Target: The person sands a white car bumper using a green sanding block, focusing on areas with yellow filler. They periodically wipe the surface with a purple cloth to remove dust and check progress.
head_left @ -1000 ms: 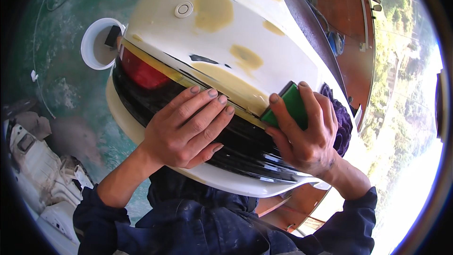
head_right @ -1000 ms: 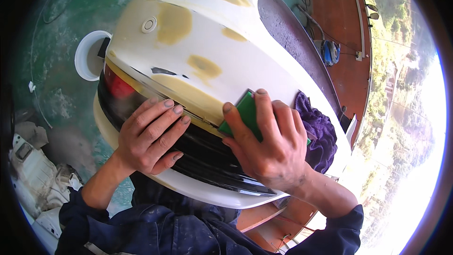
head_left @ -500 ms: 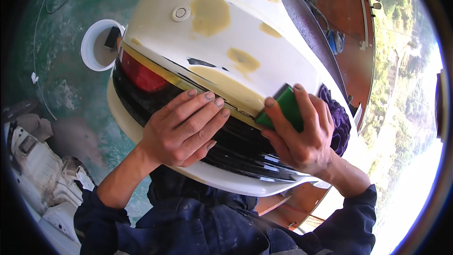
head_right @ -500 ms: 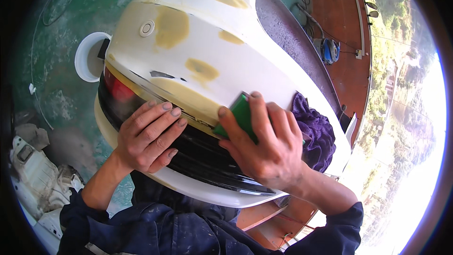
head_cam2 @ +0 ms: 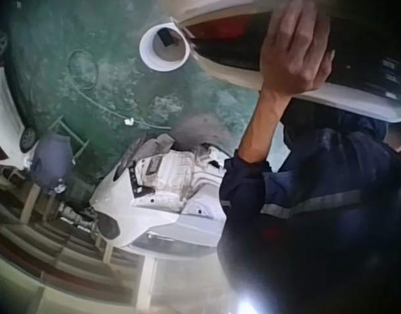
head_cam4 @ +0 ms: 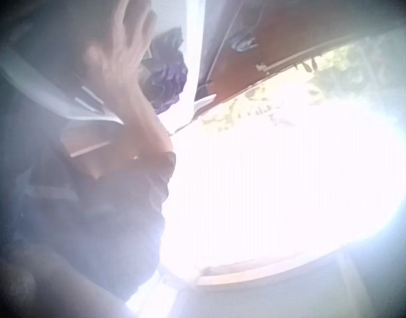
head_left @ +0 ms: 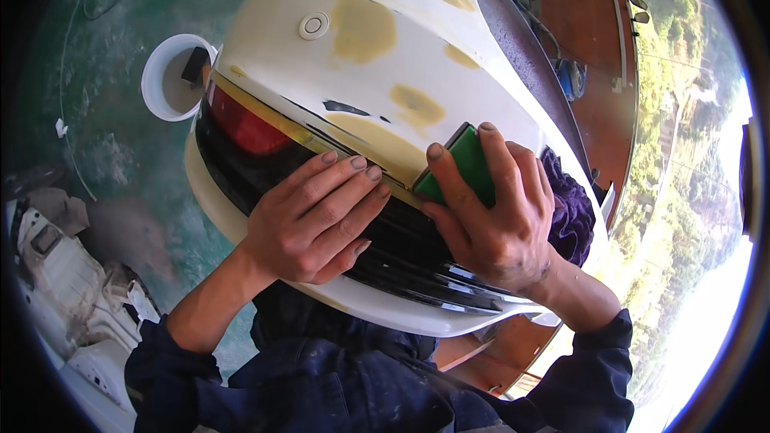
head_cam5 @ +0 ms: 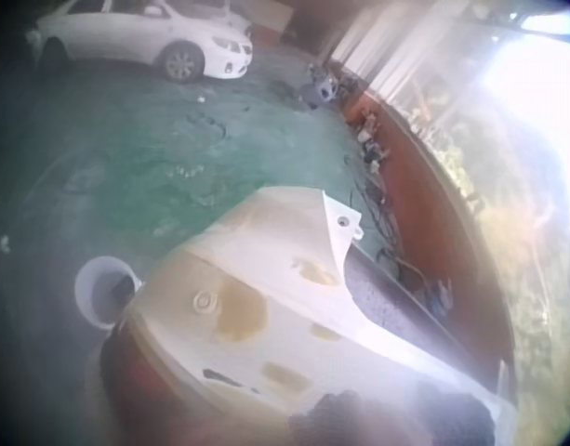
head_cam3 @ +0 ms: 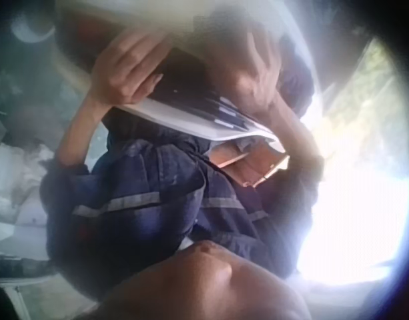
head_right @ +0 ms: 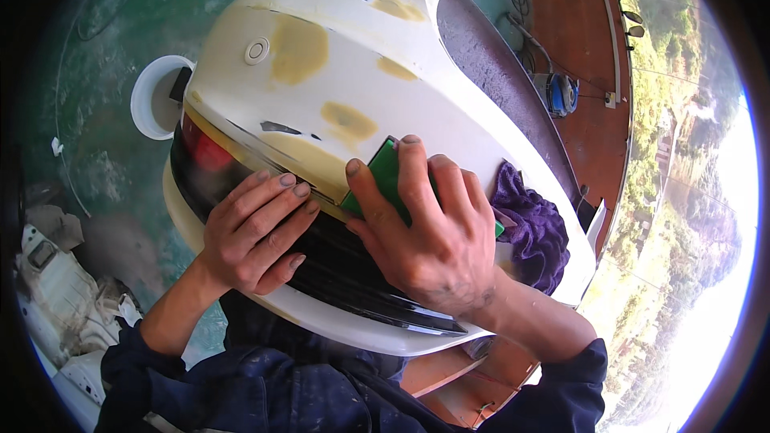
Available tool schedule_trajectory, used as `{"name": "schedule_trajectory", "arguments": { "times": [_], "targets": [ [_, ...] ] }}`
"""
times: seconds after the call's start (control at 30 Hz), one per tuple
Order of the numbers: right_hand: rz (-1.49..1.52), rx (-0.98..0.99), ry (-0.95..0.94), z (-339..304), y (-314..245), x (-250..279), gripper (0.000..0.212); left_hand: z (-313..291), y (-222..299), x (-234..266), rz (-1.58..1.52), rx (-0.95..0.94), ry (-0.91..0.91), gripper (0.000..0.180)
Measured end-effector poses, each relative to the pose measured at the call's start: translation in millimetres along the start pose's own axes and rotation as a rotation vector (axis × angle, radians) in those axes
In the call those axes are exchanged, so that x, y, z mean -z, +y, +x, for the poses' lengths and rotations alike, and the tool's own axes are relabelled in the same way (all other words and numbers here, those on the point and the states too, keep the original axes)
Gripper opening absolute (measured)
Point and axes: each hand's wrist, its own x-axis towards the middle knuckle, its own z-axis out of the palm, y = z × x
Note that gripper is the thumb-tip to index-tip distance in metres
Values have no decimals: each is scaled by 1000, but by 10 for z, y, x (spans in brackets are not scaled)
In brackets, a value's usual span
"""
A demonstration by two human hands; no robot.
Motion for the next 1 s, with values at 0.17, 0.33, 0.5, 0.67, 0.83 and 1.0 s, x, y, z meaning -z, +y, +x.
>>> {"name": "schedule_trajectory", "arguments": {
  "times": [0.17,0.33,0.5,0.67,0.83,1.0],
  "targets": [
    [-11,23,-42,-258,99,105,62,-10,-7,4,0,-14,19,47],
    [8,60,-28,73,10,11,59,-34,-4,1,2,7,37,47],
    [-32,97,-3,-72,51,31,64,-13,11,6,-31,24,58,48],
    [-10,117,-74,399,-146,-15,58,-78,-19,-2,-42,37,74,47],
    [-54,120,-73,323,-116,36,61,-36,-12,-7,-43,25,83,47],
    [-37,139,-66,387,-110,34,62,-90,-37,1,-39,34,110,45]
  ]
}}
